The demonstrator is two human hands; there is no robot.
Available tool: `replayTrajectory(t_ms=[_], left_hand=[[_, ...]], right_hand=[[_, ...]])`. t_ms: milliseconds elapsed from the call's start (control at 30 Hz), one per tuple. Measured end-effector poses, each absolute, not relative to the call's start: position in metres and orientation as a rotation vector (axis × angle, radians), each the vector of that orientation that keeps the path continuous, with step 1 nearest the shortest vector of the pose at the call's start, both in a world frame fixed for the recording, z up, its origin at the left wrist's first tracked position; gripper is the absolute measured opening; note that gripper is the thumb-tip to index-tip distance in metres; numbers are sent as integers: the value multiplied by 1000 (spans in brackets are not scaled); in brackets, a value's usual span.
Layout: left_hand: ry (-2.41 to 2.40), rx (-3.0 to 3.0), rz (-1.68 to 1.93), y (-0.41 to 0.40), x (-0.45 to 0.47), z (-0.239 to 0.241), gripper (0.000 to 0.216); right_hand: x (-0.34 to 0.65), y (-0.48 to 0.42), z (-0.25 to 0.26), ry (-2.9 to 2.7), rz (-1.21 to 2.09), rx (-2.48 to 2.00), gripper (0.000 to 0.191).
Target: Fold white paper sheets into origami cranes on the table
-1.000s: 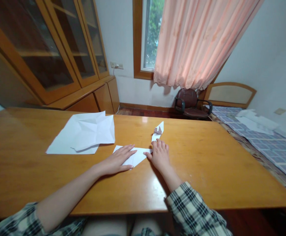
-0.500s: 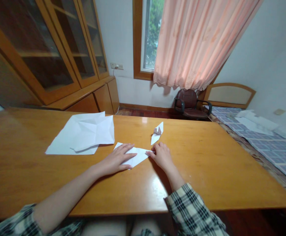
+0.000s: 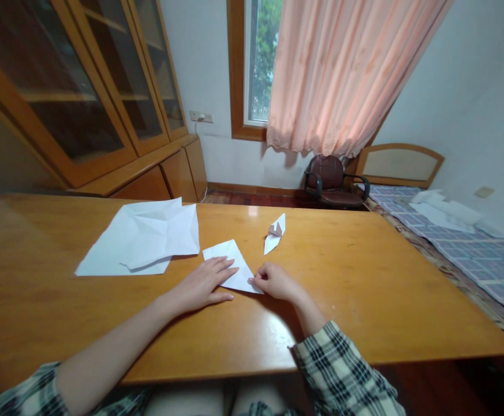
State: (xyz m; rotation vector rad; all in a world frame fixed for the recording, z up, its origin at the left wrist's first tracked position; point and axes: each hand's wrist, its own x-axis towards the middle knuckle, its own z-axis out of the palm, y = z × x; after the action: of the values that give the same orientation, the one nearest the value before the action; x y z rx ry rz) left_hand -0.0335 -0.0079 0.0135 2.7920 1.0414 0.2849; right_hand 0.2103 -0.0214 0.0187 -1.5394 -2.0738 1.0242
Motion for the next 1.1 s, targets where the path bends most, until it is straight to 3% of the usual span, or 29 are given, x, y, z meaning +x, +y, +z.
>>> replayTrajectory(t_ms=[167, 333, 433, 500, 600, 867, 1000, 1100], left_hand=[[996, 2638, 466, -3, -31, 15, 38], [1073, 2024, 872, -1, -26, 18, 37], [1011, 1471, 1094, -1, -18, 16, 47], [903, 1165, 1155, -1, -12, 14, 48], [817, 942, 1181, -1, -6, 14, 45], [1118, 1508, 1184, 10, -18, 1, 50], [1457, 2003, 1269, 7, -21, 3, 86], [1589, 2221, 1186, 2, -21, 7, 101]], right_hand=[[198, -22, 23, -1635, 1262, -1301, 40], [197, -14, 27, -1417, 957, -1237, 33], [199, -10, 24, -1440, 815, -1242, 44], [199, -9, 22, -1457, 879, -1213, 47], [196, -9, 18, -1429, 1112, -1155, 34], [206, -3, 13, -1295, 1235, -1260, 35], [214, 0, 10, -1335, 1258, -1395, 29], [216, 1, 9, -1389, 1266, -1480, 23]])
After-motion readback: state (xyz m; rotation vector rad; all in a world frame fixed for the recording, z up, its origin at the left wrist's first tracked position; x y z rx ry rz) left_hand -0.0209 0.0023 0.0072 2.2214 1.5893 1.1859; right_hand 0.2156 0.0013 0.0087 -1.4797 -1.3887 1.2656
